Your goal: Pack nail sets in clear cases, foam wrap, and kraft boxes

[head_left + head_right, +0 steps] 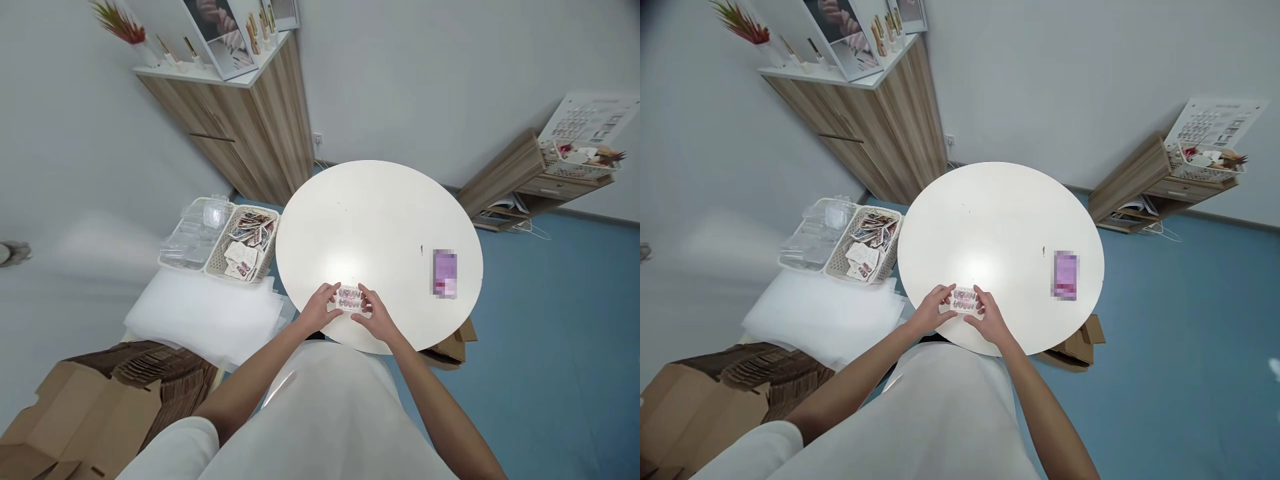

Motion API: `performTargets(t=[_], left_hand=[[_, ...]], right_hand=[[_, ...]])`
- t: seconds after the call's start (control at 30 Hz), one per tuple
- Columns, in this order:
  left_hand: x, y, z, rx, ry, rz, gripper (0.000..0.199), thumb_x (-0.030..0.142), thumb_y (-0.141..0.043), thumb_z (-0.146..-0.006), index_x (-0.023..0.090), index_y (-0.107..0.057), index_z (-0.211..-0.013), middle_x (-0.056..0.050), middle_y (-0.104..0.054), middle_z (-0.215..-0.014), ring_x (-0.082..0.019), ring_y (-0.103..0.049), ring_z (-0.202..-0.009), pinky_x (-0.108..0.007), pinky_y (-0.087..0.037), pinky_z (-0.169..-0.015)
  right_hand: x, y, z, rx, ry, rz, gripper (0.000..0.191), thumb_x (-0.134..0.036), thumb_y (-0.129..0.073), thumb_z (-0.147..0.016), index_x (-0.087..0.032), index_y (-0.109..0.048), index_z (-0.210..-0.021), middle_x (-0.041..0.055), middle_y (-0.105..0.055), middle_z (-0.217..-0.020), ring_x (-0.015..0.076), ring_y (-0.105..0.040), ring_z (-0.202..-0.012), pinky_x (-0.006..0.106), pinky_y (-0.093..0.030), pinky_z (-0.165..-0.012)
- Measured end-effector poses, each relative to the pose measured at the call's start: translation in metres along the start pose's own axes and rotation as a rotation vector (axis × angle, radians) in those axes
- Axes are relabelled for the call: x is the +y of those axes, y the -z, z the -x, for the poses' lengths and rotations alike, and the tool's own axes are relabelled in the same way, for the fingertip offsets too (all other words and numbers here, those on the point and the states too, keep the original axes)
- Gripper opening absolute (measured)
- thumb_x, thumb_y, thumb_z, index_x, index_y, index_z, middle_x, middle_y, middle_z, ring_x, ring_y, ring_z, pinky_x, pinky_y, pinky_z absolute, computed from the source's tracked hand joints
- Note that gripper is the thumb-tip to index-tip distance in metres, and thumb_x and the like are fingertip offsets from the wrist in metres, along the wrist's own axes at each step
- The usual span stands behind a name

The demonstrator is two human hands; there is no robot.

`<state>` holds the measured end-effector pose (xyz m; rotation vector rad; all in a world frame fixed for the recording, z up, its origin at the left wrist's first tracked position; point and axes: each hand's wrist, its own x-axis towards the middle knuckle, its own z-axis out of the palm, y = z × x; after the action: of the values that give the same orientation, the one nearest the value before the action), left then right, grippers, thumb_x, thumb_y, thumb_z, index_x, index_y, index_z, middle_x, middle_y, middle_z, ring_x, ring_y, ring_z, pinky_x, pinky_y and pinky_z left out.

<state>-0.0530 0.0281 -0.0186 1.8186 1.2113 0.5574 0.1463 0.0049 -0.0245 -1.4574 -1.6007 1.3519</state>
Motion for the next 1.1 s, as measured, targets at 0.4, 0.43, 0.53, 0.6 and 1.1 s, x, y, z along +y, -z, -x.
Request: performTargets(t=[0.4,0.43,0.53,0.6,1.1], left_hand=[[-0.08,0.05,0.004,0.157,0.194,-0.084,0.056,0.015,-0.052,-0.072,0.023,-0.036,-0.125,-0.003,-0.048,-0.096,-0.013,-0.05,-0.075,-0.031,-0.047,-0.071],[-0.086,0.053,0.005,0.167,0.207,-0.082,0.054,0.016,-0.052,-0.072,0.023,-0.038,-0.123,-0.003,-0.049,-0.096,-0.013,-0.05,-0.075,-0.031,-0.047,-0.071],[-0.103,0.06,0.007,0.168,0.254,-0.06,0.05,0.018,-0.053,-0.071,0.021,-0.041,-0.12,-0.005,-0.049,-0.097,-0.014,-0.051,-0.077,-0.03,-0.047,-0.071],[-0.112,0.062,0.009,0.163,0.276,-0.046,0.052,0.021,-0.054,-0.07,0.02,-0.041,-0.12,-0.006,-0.049,-0.1,-0.016,-0.052,-0.081,-0.031,-0.047,-0.072],[-0.129,0.061,0.012,0.183,0.376,-0.041,0.06,0.016,-0.045,-0.072,0.014,-0.029,-0.13,-0.012,-0.048,-0.12,-0.026,-0.041,-0.113,-0.044,-0.034,-0.093]], right_hand=[[-0.021,-0.092,-0.076,-0.03,-0.149,0.001,0.08,-0.033,-0.061,-0.066,-0.034,-0.017,-0.133,0.0049,-0.036,-0.109,0.0171,-0.047,-0.09,0.041,-0.045,-0.082],[-0.022,-0.099,-0.08,-0.033,-0.155,0.006,0.081,-0.033,-0.061,-0.066,-0.034,-0.016,-0.134,0.0049,-0.036,-0.11,0.0174,-0.047,-0.091,0.041,-0.045,-0.084],[-0.023,-0.117,-0.089,-0.04,-0.185,0.009,0.083,-0.033,-0.061,-0.066,-0.033,-0.014,-0.134,0.0054,-0.036,-0.113,0.0191,-0.047,-0.097,0.042,-0.043,-0.087],[-0.022,-0.127,-0.093,-0.033,-0.206,-0.001,0.082,-0.034,-0.06,-0.067,-0.033,-0.013,-0.134,0.0062,-0.036,-0.117,0.0205,-0.047,-0.102,0.042,-0.042,-0.087],[-0.026,-0.156,-0.106,-0.085,-0.226,0.165,0.08,-0.033,-0.057,-0.067,-0.028,-0.013,-0.135,0.0041,-0.019,-0.142,0.0275,-0.016,-0.129,0.049,-0.022,-0.101]])
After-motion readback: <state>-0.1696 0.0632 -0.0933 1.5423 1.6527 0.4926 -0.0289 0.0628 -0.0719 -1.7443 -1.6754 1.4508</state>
